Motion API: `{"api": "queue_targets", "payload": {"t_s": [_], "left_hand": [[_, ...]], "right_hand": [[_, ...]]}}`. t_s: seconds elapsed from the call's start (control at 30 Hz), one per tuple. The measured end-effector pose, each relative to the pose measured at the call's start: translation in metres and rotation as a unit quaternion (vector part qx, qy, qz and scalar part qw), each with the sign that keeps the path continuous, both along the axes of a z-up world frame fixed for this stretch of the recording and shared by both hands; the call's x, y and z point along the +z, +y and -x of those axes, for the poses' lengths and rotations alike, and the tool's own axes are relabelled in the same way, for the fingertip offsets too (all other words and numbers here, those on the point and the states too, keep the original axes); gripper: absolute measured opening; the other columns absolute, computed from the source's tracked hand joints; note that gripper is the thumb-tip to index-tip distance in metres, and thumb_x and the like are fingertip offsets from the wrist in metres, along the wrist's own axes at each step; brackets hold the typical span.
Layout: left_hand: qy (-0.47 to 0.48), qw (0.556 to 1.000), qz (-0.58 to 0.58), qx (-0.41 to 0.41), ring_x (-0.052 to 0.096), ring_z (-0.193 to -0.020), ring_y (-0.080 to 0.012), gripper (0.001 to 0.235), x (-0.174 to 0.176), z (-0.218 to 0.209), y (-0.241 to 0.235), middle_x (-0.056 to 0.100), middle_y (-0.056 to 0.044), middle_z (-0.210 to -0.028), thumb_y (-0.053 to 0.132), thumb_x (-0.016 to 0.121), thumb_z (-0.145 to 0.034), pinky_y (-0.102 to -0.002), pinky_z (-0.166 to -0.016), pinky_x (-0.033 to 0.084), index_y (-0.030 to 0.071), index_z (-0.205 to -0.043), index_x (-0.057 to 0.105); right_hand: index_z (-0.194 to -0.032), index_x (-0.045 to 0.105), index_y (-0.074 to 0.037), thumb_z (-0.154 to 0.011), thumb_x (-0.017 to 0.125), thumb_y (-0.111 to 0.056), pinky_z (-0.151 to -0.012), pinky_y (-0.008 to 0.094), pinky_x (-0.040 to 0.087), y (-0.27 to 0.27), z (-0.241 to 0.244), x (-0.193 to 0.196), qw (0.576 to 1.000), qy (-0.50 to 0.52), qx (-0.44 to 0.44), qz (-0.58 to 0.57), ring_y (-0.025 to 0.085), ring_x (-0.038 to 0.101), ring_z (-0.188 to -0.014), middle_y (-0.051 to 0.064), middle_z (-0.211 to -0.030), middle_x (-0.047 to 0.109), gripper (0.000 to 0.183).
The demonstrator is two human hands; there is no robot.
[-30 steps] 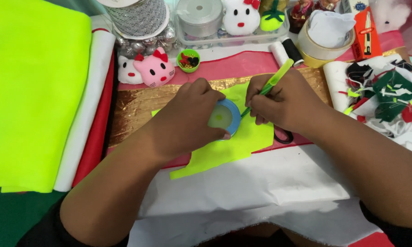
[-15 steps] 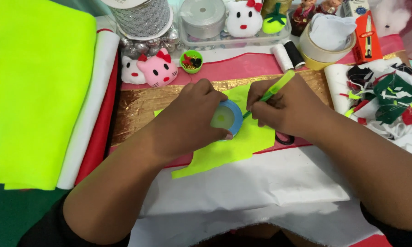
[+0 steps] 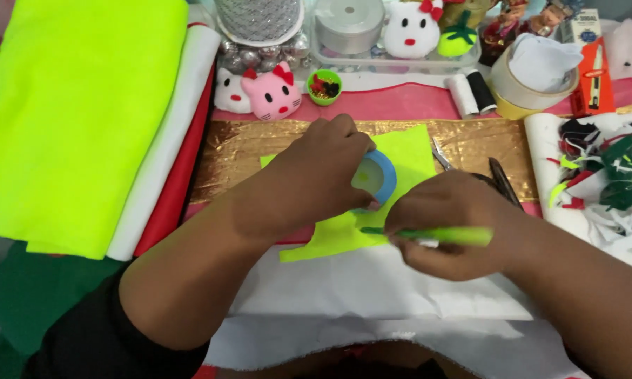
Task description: Tracing a circle onto neon green fabric using a tape roll as a template and cutting the fabric with scissors.
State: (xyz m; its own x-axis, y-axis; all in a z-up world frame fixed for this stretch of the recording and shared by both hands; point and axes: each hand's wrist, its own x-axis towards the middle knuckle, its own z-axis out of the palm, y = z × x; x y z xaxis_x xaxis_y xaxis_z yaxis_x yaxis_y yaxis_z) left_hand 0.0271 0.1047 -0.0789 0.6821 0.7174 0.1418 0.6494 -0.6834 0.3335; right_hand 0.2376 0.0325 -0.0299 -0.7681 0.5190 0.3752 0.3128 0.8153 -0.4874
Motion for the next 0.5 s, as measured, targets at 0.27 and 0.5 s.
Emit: {"api": "queue_targets", "payload": {"t_s": [0.27, 0.5], "left_hand": [[0.030, 0.999, 0.007, 0.018, 0.056, -0.097, -0.0360, 0.079, -0.010, -0.005, 0.005, 0.057, -0.010, -0.110, 0.060, 0.096, -0.061, -0.045, -0.084, 0.049, 0.015, -0.118, 0.066], [0.035, 0.998, 0.057, 0.017, 0.050, -0.106, -0.0375, 0.079, -0.010, -0.007, 0.006, 0.053, -0.010, -0.116, 0.059, 0.094, -0.066, -0.045, -0.093, 0.045, 0.015, -0.123, 0.061]], "right_hand": [[-0.089, 0.065, -0.005, -0.094, 0.063, -0.010, -0.053, 0.036, 0.049, -0.013, 0.018, -0.011, 0.984, -0.027, 0.012, -0.173, 0.027, 0.063, -0.063, 0.009, -0.086, 0.069, 0.007], [-0.093, 0.065, -0.008, -0.087, 0.071, -0.003, -0.055, 0.034, 0.047, -0.014, 0.016, -0.021, 0.985, -0.042, -0.022, -0.166, 0.024, 0.064, -0.065, 0.006, -0.087, 0.070, 0.010]]}}
